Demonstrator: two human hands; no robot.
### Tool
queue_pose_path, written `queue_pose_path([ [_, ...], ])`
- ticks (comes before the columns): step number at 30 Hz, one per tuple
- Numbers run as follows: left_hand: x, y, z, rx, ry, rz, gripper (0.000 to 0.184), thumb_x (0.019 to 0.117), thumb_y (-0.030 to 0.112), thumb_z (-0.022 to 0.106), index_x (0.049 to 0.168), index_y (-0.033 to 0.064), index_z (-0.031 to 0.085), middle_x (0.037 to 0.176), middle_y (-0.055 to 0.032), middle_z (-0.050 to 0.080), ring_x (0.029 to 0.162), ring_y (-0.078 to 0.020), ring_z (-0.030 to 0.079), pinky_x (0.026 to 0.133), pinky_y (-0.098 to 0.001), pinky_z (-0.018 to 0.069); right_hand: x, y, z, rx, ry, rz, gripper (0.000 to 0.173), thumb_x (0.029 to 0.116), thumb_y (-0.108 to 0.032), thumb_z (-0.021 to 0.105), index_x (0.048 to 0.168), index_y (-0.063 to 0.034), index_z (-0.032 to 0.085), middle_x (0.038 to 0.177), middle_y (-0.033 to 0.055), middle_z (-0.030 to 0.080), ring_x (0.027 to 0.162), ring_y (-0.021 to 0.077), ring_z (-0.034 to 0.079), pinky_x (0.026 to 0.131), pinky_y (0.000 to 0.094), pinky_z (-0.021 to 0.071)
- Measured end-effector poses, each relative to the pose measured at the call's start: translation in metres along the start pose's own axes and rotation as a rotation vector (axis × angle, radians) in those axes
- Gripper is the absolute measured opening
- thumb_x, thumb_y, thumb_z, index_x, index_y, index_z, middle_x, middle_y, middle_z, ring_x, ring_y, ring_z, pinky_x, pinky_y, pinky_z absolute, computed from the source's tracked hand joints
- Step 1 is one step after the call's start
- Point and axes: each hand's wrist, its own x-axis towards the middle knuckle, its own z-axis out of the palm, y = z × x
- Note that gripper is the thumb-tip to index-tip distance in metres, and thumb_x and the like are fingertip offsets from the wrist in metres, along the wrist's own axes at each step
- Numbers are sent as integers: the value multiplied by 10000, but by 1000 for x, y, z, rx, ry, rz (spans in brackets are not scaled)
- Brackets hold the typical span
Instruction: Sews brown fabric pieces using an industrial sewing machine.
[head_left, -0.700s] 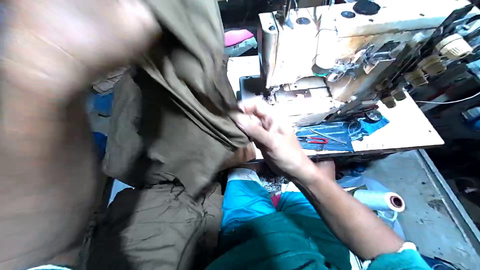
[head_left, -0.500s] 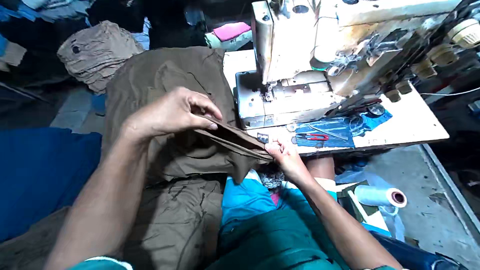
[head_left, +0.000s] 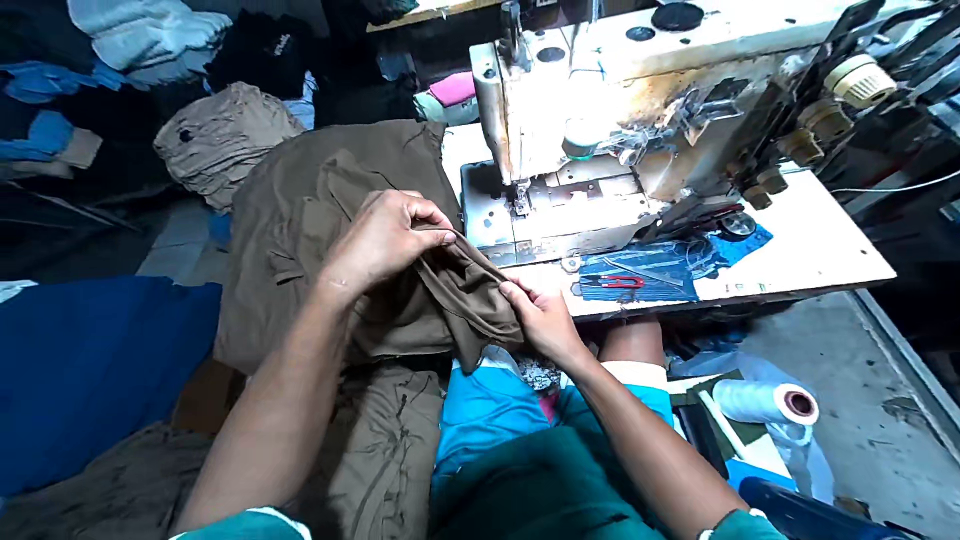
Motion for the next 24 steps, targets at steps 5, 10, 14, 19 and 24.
queue_pose_path([
  [5, 5, 0, 41, -56, 199, -27, 77, 921, 231, 750, 971, 175, 766, 1249, -52, 616, 1215, -207, 558, 1028, -451, 478, -2, 5, -16, 298, -28, 124, 203, 1047, -133, 578, 1040, 1, 731, 827, 107, 714, 764, 165, 693, 744, 355, 599],
  [10, 16, 14, 86, -419, 319, -28, 161, 1023, 172, 575, 1106, 65, 662, 1125, -46, 714, 1047, -125, 673, 927, -365, 563, -8, 5, -27, 157, 19, 105, 176, 1025, -143, 616, 1012, -30, 750, 904, 76, 740, 858, 147, 707, 816, 346, 601],
  [14, 29, 23, 103, -275, 399, -23, 149, 1027, 189, 577, 1110, 102, 665, 1005, -26, 695, 928, -114, 666, 853, -365, 562, -7, 7, -38, 5, 46, 90, 196, 1033, -181, 600, 1002, -62, 752, 899, 53, 741, 863, 133, 709, 822, 351, 599],
  [19, 50, 8, 109, -58, 368, 88, 174, 1013, 180, 593, 1069, 94, 733, 1055, -55, 728, 1003, -140, 694, 928, -380, 561, -6, 4, -45, -106, 65, 83, 216, 1008, -184, 594, 925, -49, 742, 743, 24, 667, 678, 96, 625, 662, 298, 543],
  [24, 66, -4, 113, -59, 361, 140, 159, 976, 167, 628, 1013, 86, 759, 1016, -69, 726, 977, -160, 695, 908, -379, 568, -4, 2, -43, 57, 143, 89, 155, 922, -57, 673, 1069, -11, 677, 753, 43, 674, 636, 112, 629, 595, 275, 546],
])
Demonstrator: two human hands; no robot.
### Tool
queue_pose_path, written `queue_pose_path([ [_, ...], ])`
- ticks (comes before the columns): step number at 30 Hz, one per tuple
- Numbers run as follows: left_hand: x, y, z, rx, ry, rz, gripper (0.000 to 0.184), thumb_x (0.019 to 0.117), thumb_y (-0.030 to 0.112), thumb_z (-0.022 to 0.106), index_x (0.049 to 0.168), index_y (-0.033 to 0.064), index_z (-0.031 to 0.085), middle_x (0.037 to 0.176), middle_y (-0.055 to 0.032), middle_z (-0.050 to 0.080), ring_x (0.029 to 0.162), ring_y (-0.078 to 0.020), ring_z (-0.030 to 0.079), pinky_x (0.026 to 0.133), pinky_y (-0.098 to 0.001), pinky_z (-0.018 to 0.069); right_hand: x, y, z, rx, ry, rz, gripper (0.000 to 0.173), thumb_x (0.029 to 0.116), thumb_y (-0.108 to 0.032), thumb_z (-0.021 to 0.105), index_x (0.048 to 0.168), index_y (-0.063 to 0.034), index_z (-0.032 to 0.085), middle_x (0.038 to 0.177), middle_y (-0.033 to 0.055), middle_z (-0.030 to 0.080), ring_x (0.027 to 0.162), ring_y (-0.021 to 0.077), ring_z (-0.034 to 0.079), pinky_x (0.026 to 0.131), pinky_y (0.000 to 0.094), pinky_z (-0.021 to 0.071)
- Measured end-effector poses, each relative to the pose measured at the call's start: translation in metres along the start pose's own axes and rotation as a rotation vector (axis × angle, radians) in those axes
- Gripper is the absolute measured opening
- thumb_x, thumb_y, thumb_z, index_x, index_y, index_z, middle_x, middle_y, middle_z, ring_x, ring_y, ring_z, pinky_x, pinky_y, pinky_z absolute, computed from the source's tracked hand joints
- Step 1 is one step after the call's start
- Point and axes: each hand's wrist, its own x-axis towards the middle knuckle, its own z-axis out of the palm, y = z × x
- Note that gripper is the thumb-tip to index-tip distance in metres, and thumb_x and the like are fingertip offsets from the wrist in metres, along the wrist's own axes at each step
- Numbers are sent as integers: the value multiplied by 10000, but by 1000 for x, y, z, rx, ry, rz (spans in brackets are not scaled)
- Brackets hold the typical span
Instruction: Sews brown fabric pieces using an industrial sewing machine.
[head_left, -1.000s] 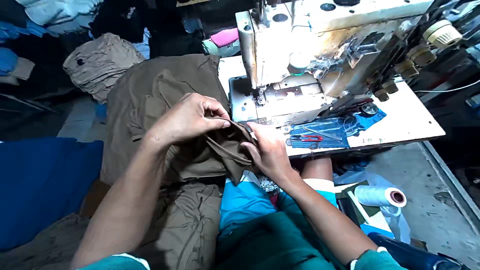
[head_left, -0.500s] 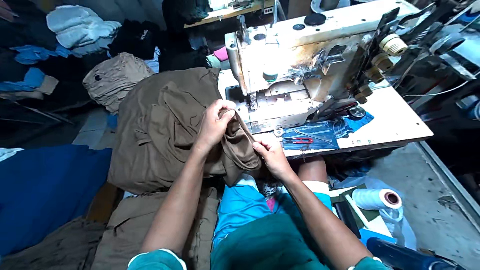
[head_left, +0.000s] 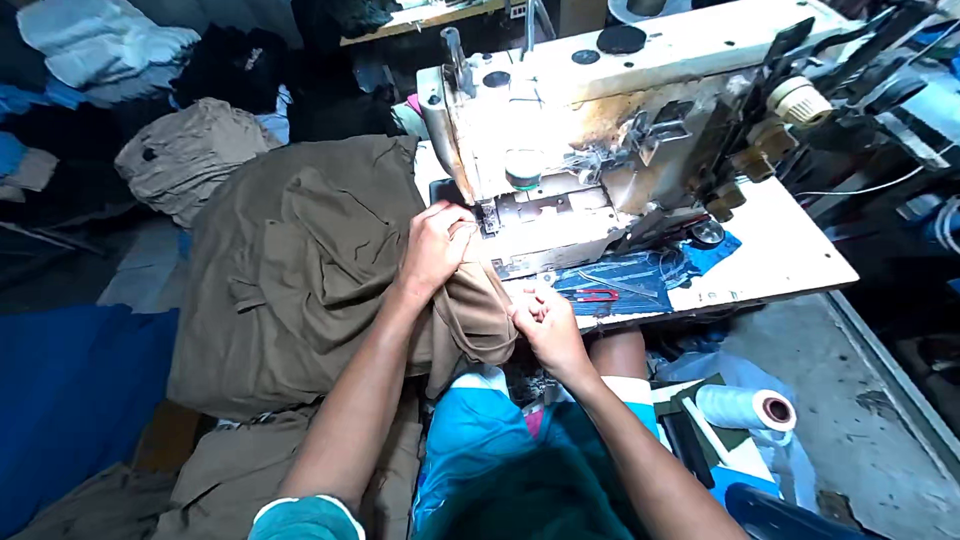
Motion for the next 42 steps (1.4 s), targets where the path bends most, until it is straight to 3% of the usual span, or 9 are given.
queue_pose_path([
  [5, 23, 0, 4, 28, -29, -167, 175, 931, 226, 696, 940, 68, 771, 953, -115, 738, 960, -242, 703, 892, -481, 550, 8, -12, 3, 107, 45, -41, 257, 891, 38, 669, 1146, 11, 689, 849, 90, 727, 706, 137, 676, 628, 278, 574],
  [10, 45, 9, 3, -83, -53, -301, 334, 854, 193, 766, 1119, 8, 682, 1076, -161, 705, 1047, -256, 673, 935, -487, 521, 28, -16, 5, 60, 120, -78, 216, 883, 8, 685, 1083, -32, 759, 712, 46, 676, 552, 83, 571, 520, 241, 496],
  [13, 51, -7, 15, -119, -59, -273, 528, 854, 209, 790, 1278, -48, 609, 1230, -224, 661, 1197, -301, 620, 1057, -474, 464, 39, -12, 6, 74, 133, -106, 248, 894, 8, 688, 1126, -48, 757, 688, 63, 660, 539, 110, 560, 517, 270, 494],
  [17, 53, -12, 16, -227, -38, -245, 444, 849, 177, 786, 1227, -4, 639, 1161, -146, 689, 1114, -194, 650, 1006, -409, 507, 38, -16, 9, 93, 125, -95, 265, 886, 19, 690, 1131, -54, 760, 691, 64, 647, 551, 112, 555, 524, 280, 497],
  [23, 56, -6, 11, -258, -67, -254, 289, 874, 131, 743, 1140, 38, 678, 1069, -105, 707, 1018, -166, 671, 919, -420, 538, 36, -19, 10, 48, 140, -98, 260, 886, 12, 680, 1120, -59, 766, 663, 55, 632, 530, 108, 545, 520, 274, 494],
  [31, 53, -10, 14, -247, -94, -309, 473, 836, 116, 796, 1254, -14, 617, 1183, -155, 679, 1131, -205, 642, 1021, -425, 499, 39, -16, 8, 46, 113, -98, 259, 906, 9, 678, 1137, -67, 768, 706, 57, 659, 532, 100, 540, 508, 264, 488],
  [35, 51, -10, 12, -230, -43, -252, 323, 839, 133, 788, 1131, 45, 682, 1082, -88, 714, 1024, -143, 679, 933, -398, 550, 39, -15, 5, 37, 78, -78, 260, 918, 6, 669, 1144, -80, 764, 704, 62, 654, 540, 114, 546, 520, 277, 496],
  [39, 9, 11, -3, -121, 120, -133, 269, 899, 235, 757, 1108, 77, 699, 1215, -116, 641, 1151, -235, 615, 1000, -454, 519, 41, -16, 5, 51, 29, -106, 257, 932, -1, 645, 1153, -77, 750, 708, 64, 645, 547, 123, 543, 522, 287, 494],
  [42, -47, 29, -16, 1, -91, 128, 321, 948, 478, 646, 963, 177, 757, 1248, -40, 628, 1237, -237, 541, 1070, -492, 430, 43, -21, 5, 54, -7, -132, 170, 959, -30, 641, 1081, -60, 756, 748, 66, 670, 552, 120, 555, 517, 280, 495],
])
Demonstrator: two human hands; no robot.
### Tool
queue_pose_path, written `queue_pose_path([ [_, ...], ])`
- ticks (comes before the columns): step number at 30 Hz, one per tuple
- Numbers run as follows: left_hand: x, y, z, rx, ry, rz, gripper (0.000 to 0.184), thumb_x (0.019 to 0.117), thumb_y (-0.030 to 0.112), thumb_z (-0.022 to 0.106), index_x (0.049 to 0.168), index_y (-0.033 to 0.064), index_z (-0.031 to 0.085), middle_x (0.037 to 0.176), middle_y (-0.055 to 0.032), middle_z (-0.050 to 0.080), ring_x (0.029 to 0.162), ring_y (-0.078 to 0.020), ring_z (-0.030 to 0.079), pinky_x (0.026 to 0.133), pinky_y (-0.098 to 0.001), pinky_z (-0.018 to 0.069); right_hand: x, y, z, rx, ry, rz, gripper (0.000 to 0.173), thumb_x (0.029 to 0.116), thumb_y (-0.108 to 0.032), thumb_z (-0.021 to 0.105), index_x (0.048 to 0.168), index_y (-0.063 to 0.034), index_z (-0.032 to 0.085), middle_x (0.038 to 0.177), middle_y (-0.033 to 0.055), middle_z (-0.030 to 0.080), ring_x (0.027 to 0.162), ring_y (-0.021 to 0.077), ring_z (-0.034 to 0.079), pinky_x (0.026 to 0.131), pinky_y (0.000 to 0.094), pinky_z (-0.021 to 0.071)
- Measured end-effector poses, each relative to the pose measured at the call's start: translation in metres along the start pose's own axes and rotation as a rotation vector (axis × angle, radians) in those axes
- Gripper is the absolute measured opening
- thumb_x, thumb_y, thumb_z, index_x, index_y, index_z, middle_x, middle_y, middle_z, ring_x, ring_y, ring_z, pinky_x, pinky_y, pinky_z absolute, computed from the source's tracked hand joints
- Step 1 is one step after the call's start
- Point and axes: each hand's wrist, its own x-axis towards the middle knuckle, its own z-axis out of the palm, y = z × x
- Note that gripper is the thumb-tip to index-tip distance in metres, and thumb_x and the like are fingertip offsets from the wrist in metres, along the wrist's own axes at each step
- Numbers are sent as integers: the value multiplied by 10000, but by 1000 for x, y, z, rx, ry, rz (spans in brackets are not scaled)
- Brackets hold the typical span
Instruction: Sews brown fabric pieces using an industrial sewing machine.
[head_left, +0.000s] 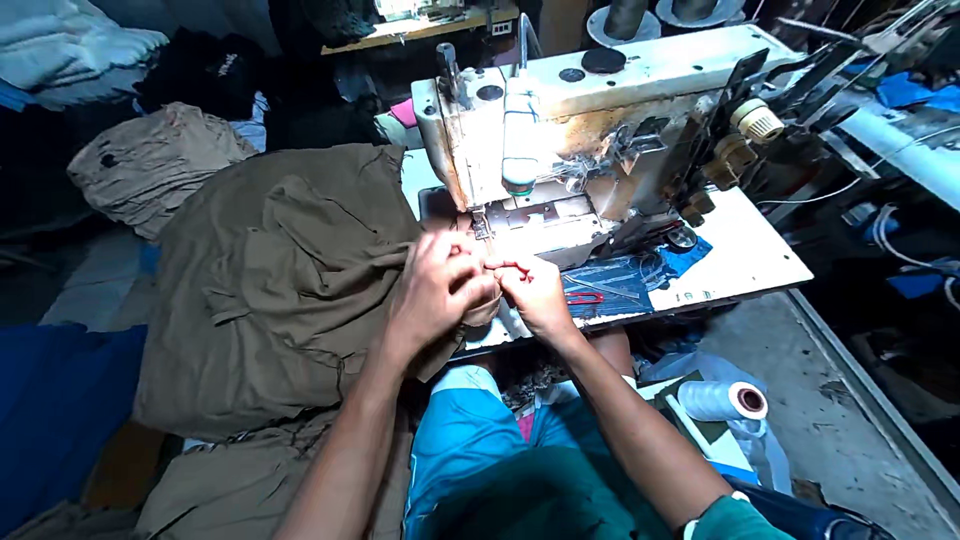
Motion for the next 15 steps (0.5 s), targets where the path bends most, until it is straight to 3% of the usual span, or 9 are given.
queue_pose_path([
  [2, -27, 7, -13, 140, -119, 32, 460, 977, 611, 546, 883, 207, 747, 1328, -29, 620, 1325, -257, 501, 1134, -562, 341, 4, -4, -2, -30, -59, -15, 147, 996, -75, 618, 1062, -50, 747, 737, 65, 656, 545, 124, 545, 510, 286, 489],
  [5, -51, 13, -60, 227, -125, -5, 430, 992, 522, 581, 808, 162, 728, 1334, -46, 623, 1338, -281, 502, 1130, -593, 340, 12, -9, -5, -278, -144, -100, 261, 1063, -151, 496, 1172, -84, 723, 783, 49, 661, 596, 140, 590, 553, 328, 532],
  [7, -58, 18, -90, 210, -81, -10, 362, 981, 435, 612, 791, 147, 721, 1338, -60, 620, 1316, -293, 518, 1102, -581, 379, 14, -14, -4, -498, -126, -208, 308, 1066, -115, 471, 1263, -109, 708, 976, 48, 720, 799, 140, 670, 738, 366, 581],
  [8, -60, 23, -102, 186, -58, -14, 344, 978, 407, 616, 796, 138, 727, 1351, -68, 613, 1308, -293, 522, 1094, -565, 397, 15, -17, -4, -578, -125, -267, 339, 1045, -62, 486, 1305, -103, 699, 1156, 65, 733, 1027, 163, 694, 927, 406, 565],
  [10, -59, 35, -118, 144, -20, -19, 319, 970, 373, 625, 796, 127, 732, 1374, -65, 597, 1295, -262, 535, 1084, -523, 424, 19, -22, -3, -611, -159, -365, 387, 998, 14, 521, 1329, -92, 689, 1340, 92, 668, 1264, 215, 611, 1100, 442, 477],
  [11, -58, 41, -120, 115, -4, -9, 310, 970, 357, 634, 795, 120, 730, 1379, -61, 597, 1280, -243, 550, 1075, -497, 445, 21, -24, -5, -584, -203, -385, 387, 994, 18, 537, 1328, -101, 691, 1358, 81, 656, 1272, 201, 604, 1099, 427, 483],
  [13, -53, 48, -117, 13, 24, 31, 272, 972, 292, 647, 793, 99, 714, 1357, -51, 619, 1227, -193, 594, 1034, -418, 508, 24, -27, -10, -506, -331, -351, 329, 1009, -25, 567, 1284, -129, 717, 1297, 40, 685, 1153, 142, 659, 1002, 377, 551],
  [15, -47, 50, -107, -132, 53, 102, 229, 981, 206, 643, 817, 58, 701, 1278, -74, 661, 1177, -181, 643, 1000, -375, 563, 24, -27, -13, -402, -430, -300, 233, 1006, -59, 609, 1179, -120, 752, 1141, 34, 718, 899, 116, 687, 782, 321, 600],
])
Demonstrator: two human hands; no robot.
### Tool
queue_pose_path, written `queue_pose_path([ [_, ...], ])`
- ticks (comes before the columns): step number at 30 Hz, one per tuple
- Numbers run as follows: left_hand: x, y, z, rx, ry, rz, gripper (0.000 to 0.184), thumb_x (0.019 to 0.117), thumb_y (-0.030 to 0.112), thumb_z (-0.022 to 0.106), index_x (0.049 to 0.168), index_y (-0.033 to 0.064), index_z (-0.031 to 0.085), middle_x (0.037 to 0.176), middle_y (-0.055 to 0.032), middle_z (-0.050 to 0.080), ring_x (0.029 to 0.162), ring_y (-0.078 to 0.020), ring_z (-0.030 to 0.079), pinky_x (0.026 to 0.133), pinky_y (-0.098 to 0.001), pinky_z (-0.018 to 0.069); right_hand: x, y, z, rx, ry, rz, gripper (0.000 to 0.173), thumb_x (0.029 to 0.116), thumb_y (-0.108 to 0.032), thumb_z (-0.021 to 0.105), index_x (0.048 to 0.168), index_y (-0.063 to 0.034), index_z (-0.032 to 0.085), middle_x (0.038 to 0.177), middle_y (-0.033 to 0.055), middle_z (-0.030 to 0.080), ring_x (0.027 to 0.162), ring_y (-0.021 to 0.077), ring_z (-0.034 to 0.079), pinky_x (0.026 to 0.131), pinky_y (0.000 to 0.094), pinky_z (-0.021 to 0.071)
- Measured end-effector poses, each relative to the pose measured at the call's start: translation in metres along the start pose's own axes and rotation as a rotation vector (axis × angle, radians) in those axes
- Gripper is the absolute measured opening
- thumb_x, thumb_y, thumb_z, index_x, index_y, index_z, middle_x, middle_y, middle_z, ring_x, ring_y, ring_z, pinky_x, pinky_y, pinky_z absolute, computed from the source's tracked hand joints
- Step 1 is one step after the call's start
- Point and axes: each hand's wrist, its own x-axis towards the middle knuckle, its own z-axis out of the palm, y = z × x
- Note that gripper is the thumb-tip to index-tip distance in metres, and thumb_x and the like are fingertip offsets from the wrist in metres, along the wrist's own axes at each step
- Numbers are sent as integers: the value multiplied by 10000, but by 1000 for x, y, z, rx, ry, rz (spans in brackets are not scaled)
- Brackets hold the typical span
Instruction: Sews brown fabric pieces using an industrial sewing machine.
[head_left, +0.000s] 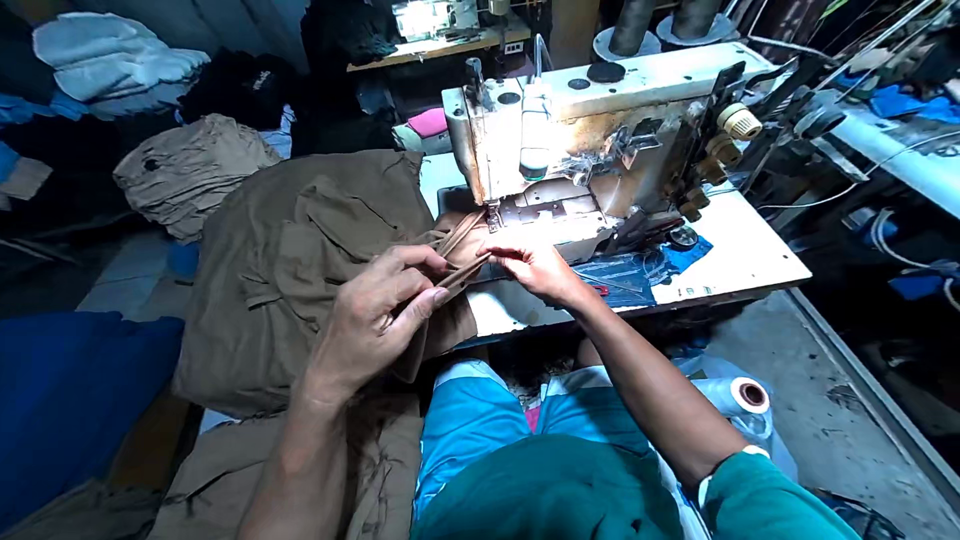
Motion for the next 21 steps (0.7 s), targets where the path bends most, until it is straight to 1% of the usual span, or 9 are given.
queue_pose_path([
  [2, 3, -2, 14, -106, 18, 37, 213, 1000, 180, 628, 854, 39, 694, 1184, -78, 691, 1126, -177, 669, 974, -364, 582, -8, -2, 0, 133, -22, 27, 186, 1001, -61, 631, 1134, -91, 758, 1035, 46, 722, 709, 119, 654, 614, 299, 586],
  [4, 2, -7, 35, -163, 30, 49, 209, 1012, 190, 625, 872, 50, 690, 1059, -49, 694, 1035, -146, 675, 904, -337, 589, -27, -6, 3, 168, -1, 40, 165, 995, -56, 635, 1105, -72, 757, 1001, 47, 723, 682, 115, 646, 602, 291, 585],
  [8, -8, -23, 88, -125, 47, 100, 273, 936, 333, 759, 897, 69, 703, 861, -46, 675, 822, -135, 654, 747, -329, 566, -69, -1, 20, 94, 115, 8, 179, 1013, -74, 616, 1095, -61, 774, 1117, 37, 748, 1018, 124, 707, 924, 332, 605],
  [10, -11, -34, 107, 102, 24, 111, 440, 883, 505, 770, 1145, 153, 733, 1055, -49, 701, 956, -172, 659, 843, -379, 540, -83, 0, 29, 146, 204, 64, 171, 1003, -60, 626, 1080, -42, 778, 1079, 55, 754, 914, 111, 712, 825, 301, 615],
  [12, -12, -51, 117, 279, -53, 100, 477, 920, 372, 725, 1369, 234, 644, 1351, -77, 611, 1177, -268, 586, 981, -490, 454, -89, -1, 33, 192, 257, 132, 160, 998, -62, 635, 1075, -36, 774, 1036, 59, 750, 760, 91, 680, 677, 262, 596],
  [13, -14, -60, 120, 318, -68, 94, 452, 912, 221, 701, 1361, 233, 653, 1428, -75, 579, 1248, -294, 557, 1014, -529, 425, -90, -1, 34, 210, 266, 159, 159, 1000, -65, 634, 1075, -36, 771, 1027, 59, 746, 723, 89, 666, 643, 255, 584],
  [15, -14, -67, 120, 354, -57, 103, 293, 890, 78, 666, 1150, 188, 744, 1406, -40, 623, 1293, -281, 560, 1057, -553, 402, -89, -4, 33, 248, 270, 192, 162, 1003, -65, 628, 1079, -28, 766, 1020, 64, 743, 688, 89, 651, 610, 248, 571],
  [17, -10, -62, 114, 344, -55, 130, 195, 897, 37, 651, 1015, 148, 760, 1304, -30, 685, 1262, -251, 595, 1099, -540, 394, -87, -7, 33, 284, 281, 217, 157, 1003, -58, 627, 1074, -21, 761, 991, 69, 737, 649, 87, 631, 573, 242, 556],
  [21, -4, -57, 108, 311, -71, 155, 169, 905, 13, 640, 970, 110, 761, 1165, -38, 735, 1171, -217, 661, 1136, -522, 404, -85, -7, 34, 340, 300, 230, 151, 1001, -53, 632, 1073, 0, 754, 983, 86, 727, 626, 93, 619, 550, 240, 550],
])
